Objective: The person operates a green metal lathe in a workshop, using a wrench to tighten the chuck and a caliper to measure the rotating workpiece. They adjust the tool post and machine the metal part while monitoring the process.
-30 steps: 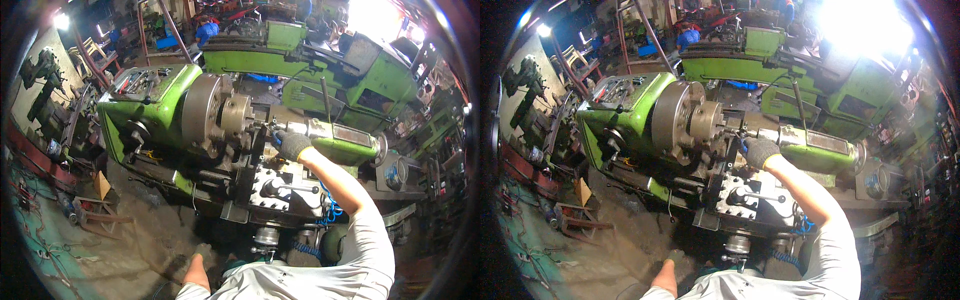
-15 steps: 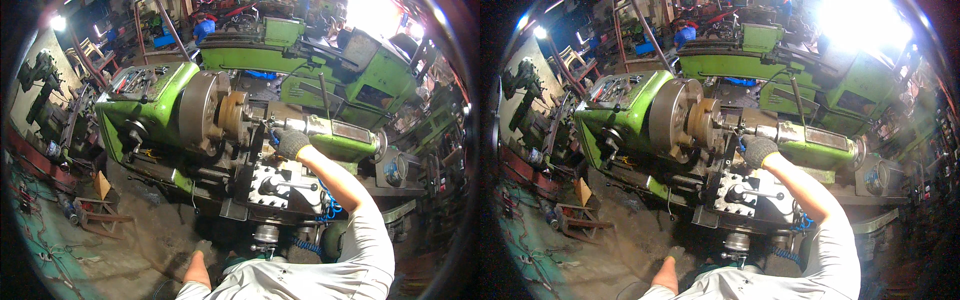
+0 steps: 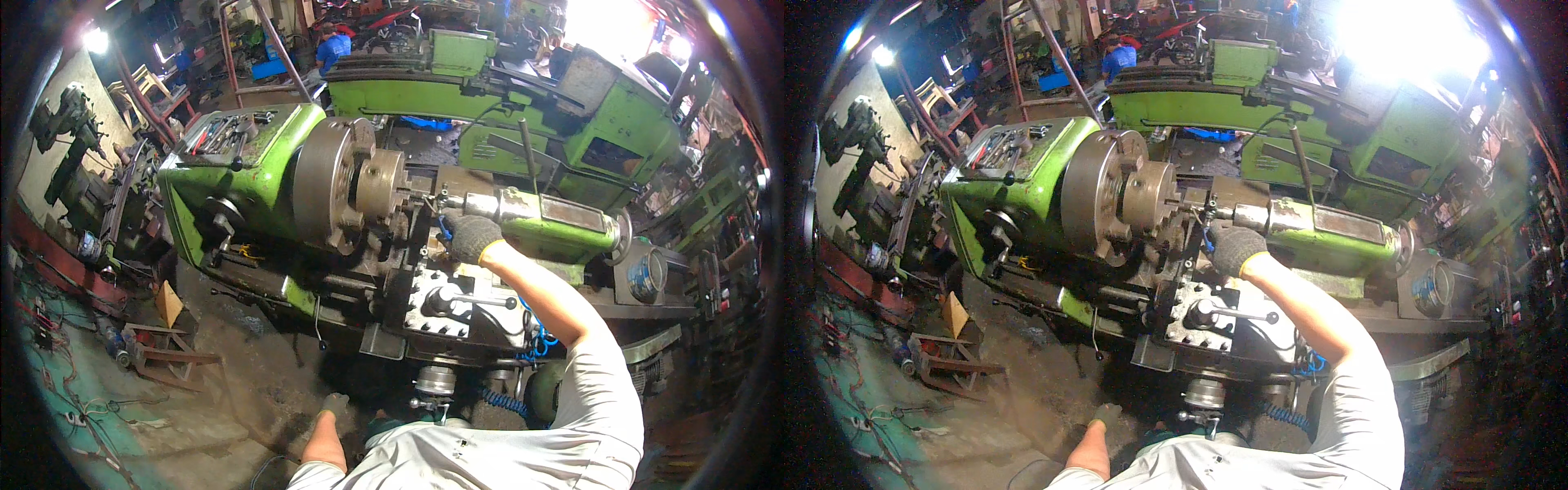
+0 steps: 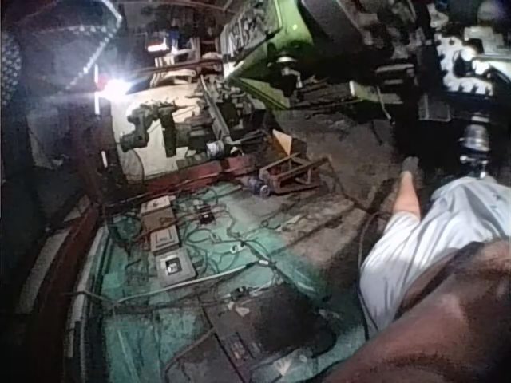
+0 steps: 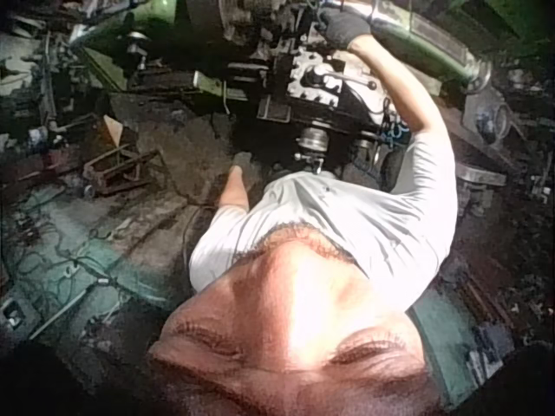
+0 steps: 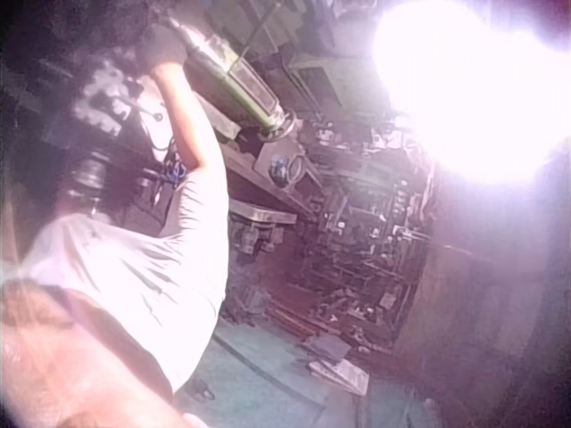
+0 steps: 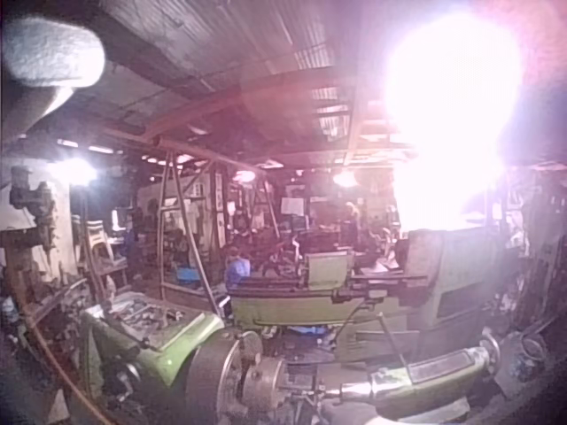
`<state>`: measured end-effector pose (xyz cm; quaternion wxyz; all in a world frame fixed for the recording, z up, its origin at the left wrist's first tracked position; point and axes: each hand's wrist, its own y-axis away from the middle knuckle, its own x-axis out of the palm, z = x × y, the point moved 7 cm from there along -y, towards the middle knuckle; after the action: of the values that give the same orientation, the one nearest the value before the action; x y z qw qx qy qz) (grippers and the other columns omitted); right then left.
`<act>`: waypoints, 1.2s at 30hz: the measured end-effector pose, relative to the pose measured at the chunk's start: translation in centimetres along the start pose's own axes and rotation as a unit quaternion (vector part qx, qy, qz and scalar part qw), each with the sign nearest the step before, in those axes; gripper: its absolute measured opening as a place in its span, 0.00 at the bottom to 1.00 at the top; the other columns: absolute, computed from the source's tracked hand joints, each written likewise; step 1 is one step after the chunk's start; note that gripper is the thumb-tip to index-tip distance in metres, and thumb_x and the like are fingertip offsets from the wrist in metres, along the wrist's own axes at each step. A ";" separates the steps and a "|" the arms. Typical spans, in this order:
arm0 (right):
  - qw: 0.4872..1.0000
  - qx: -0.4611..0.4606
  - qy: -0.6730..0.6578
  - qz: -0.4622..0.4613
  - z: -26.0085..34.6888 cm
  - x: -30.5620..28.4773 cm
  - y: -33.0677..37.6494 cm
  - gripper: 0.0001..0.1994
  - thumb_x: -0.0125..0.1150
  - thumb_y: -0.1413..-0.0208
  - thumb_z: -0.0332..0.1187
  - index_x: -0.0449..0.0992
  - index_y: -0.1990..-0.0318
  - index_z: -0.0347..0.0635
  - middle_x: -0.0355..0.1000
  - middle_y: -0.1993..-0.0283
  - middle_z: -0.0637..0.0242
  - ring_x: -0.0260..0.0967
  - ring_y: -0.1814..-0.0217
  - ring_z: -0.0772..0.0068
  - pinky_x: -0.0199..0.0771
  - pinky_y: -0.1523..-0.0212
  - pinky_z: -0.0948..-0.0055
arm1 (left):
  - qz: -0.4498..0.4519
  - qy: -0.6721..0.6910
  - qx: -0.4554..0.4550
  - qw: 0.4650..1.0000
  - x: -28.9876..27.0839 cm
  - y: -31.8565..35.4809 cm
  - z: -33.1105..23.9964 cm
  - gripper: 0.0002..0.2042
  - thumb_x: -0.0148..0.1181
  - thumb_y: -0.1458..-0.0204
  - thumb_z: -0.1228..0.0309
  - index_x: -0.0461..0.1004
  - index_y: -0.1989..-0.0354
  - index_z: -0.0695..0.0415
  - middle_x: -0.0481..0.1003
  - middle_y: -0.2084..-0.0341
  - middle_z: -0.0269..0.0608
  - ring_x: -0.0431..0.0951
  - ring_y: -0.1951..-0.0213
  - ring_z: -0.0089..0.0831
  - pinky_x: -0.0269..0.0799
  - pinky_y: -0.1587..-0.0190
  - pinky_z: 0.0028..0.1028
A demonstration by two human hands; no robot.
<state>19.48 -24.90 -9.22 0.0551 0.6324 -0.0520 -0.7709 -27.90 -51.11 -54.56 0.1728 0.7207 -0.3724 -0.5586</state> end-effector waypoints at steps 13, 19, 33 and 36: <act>1.000 -0.005 0.002 -0.007 -0.6 0.7 -0.1 0.20 0.59 0.42 0.42 0.74 0.49 0.36 0.77 0.46 0.43 0.77 0.44 0.43 0.77 0.46 0.51 | -0.040 -0.056 0.040 0.997 -0.5 0.4 -0.5 0.12 0.64 0.47 0.66 0.79 0.55 0.56 0.81 0.55 0.54 0.81 0.50 0.54 0.76 0.47 0.47; 0.999 0.012 -0.037 -0.012 -0.7 0.8 -0.5 0.22 0.70 0.51 0.33 0.77 0.48 0.35 0.77 0.45 0.43 0.77 0.42 0.45 0.78 0.44 0.53 | -0.074 -0.108 0.058 0.990 -1.2 0.6 -1.1 0.12 0.53 0.40 0.68 0.81 0.55 0.54 0.82 0.58 0.54 0.83 0.53 0.53 0.78 0.50 0.49; 1.000 -0.021 0.001 0.019 -1.0 0.4 0.8 0.19 0.69 0.54 0.27 0.80 0.52 0.31 0.79 0.50 0.42 0.80 0.45 0.46 0.79 0.46 0.53 | -0.053 -0.141 0.042 0.988 0.5 1.2 -0.8 0.13 0.53 0.41 0.64 0.79 0.53 0.53 0.80 0.52 0.56 0.81 0.49 0.55 0.76 0.49 0.50; 0.999 -0.016 0.011 0.048 -0.5 0.3 1.1 0.17 0.64 0.50 0.30 0.80 0.52 0.32 0.80 0.50 0.42 0.80 0.46 0.46 0.80 0.46 0.53 | -0.052 -0.120 0.024 0.991 1.2 1.9 -0.6 0.16 0.61 0.44 0.61 0.79 0.50 0.54 0.80 0.52 0.54 0.80 0.47 0.54 0.76 0.47 0.51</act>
<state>19.98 -26.00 -9.46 0.1027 0.6367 -0.0696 -0.7611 -27.82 -53.34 -53.95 0.0797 0.6711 -0.3656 -0.6400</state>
